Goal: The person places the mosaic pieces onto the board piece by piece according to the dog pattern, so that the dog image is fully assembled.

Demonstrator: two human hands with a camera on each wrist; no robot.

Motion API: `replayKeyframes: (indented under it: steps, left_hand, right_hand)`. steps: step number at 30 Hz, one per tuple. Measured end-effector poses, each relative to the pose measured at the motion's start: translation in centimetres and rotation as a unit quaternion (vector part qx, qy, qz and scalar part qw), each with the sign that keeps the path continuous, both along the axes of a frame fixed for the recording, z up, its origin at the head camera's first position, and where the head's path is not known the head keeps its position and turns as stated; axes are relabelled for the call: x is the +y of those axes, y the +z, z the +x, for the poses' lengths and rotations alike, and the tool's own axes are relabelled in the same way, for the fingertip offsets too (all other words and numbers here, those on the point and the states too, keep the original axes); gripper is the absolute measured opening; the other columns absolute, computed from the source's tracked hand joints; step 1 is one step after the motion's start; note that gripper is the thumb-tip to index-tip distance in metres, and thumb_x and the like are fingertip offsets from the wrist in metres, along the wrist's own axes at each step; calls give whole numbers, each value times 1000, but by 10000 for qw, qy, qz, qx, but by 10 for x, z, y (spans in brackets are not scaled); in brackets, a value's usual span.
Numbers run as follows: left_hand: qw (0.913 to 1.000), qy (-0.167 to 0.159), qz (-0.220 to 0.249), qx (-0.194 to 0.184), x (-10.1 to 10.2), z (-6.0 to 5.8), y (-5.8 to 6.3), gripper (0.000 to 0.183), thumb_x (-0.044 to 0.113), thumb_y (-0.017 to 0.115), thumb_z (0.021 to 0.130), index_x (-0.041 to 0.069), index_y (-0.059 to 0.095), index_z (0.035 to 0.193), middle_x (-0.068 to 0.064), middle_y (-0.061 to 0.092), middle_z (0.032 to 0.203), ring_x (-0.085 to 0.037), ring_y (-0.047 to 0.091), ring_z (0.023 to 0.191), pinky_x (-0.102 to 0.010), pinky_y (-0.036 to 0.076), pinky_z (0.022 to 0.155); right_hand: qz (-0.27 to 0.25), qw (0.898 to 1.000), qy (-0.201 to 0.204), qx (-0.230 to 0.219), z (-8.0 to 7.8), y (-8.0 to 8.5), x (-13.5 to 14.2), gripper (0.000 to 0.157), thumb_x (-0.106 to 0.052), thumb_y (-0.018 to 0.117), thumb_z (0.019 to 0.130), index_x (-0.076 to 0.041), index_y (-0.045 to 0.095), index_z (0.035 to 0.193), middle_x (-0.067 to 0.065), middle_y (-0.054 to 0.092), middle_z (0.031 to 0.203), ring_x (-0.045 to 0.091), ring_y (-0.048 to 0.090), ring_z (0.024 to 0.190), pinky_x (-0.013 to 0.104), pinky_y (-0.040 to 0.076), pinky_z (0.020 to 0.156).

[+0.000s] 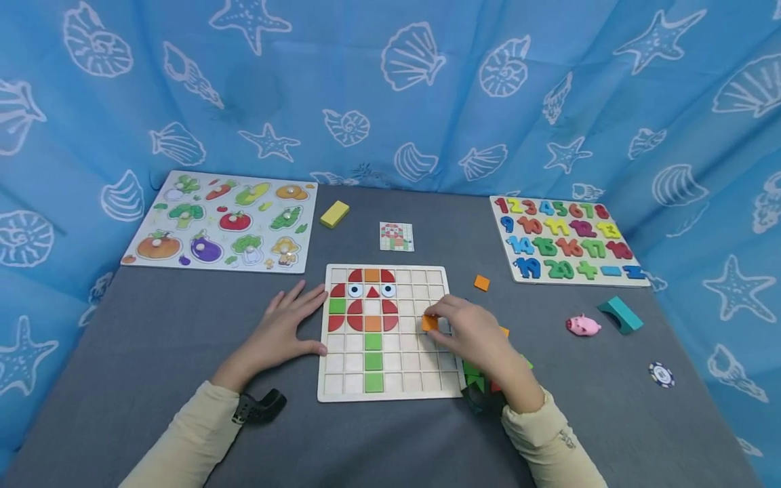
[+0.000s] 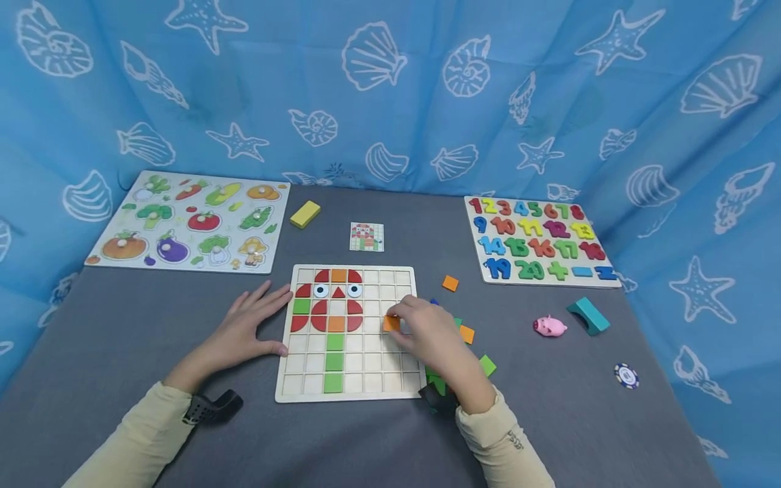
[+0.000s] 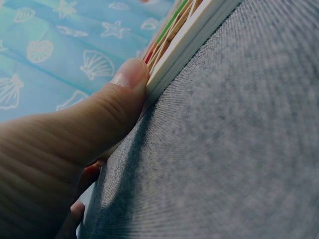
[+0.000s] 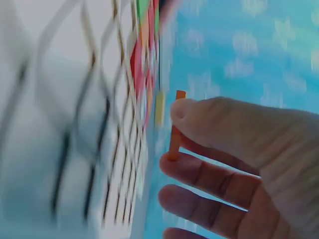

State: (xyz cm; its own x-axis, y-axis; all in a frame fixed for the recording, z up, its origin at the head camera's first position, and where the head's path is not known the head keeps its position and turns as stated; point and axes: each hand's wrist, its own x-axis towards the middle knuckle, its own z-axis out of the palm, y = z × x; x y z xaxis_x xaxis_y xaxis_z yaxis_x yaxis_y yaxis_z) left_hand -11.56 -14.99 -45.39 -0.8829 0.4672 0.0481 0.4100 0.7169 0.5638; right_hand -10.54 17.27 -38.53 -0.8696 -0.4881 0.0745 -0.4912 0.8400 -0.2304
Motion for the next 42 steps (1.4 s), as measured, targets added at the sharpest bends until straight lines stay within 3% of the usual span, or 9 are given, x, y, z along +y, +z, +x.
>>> replayKeyframes:
  steps: [6, 15, 19, 24, 30, 35, 42]
  left_hand:
    - [10000, 4, -4, 7, 0, 0, -1, 96, 57, 68, 62, 17, 29, 141, 0, 23, 147, -29, 6, 136, -54, 1, 104]
    - [10000, -1, 5, -4, 1, 0, 0, 96, 57, 69, 63, 17, 29, 141, 0, 23, 147, -29, 6, 136, -53, 1, 105]
    - [10000, 4, -14, -14, 1, 0, 0, 97, 57, 69, 62, 17, 29, 140, 0, 23, 147, -30, 7, 136, -53, 1, 104]
    - [10000, 9, -17, 3, 1, 0, 0, 97, 57, 69, 62, 17, 30, 140, 0, 24, 146, -29, 7, 136, -53, 2, 104]
    - [10000, 23, -40, -17, 2, 0, 1, 96, 56, 70, 62, 16, 30, 140, -1, 24, 146, -30, 7, 136, -54, 2, 104]
    - [10000, 30, -59, -32, 2, 0, 1, 97, 57, 69, 62, 16, 30, 140, -1, 24, 146, -31, 7, 136, -54, 2, 104]
    - [10000, 49, -46, -35, 2, 0, 1, 97, 57, 70, 61, 16, 30, 140, -1, 25, 146, -31, 7, 136, -54, 1, 104]
  right_hand:
    - [163, 9964, 833, 75, 5, -8, -38, 25, -26, 74, 71, -17, 68, 93, -8, 62, 84, 5, 54, 73, 22, 46, 65]
    - [221, 9950, 974, 59, 6, -15, -50, 23, -24, 75, 70, -17, 69, 92, -8, 60, 85, 5, 53, 73, 23, 46, 65]
    - [187, 9977, 648, -75, 4, -7, -37, 28, -25, 75, 70, -19, 69, 97, -7, 61, 89, 6, 55, 77, 24, 46, 65]
    - [258, 9994, -224, -68, -1, 6, 5, 33, -24, 75, 71, -15, 67, 101, -1, 62, 95, 13, 58, 80, 31, 49, 65]
    - [632, 9875, -1299, -638, 2, 5, 65, 42, -25, 76, 69, -9, 63, 106, 6, 59, 94, 19, 56, 80, 39, 49, 68]
    - [805, 9793, -1485, -1113, 8, -2, 91, 36, -24, 75, 71, -8, 63, 101, 6, 56, 90, 18, 52, 76, 40, 48, 68]
    - [754, 9791, -1521, -1118, 11, -9, 95, 25, -21, 72, 74, -9, 63, 94, 3, 56, 86, 17, 50, 70, 37, 48, 64]
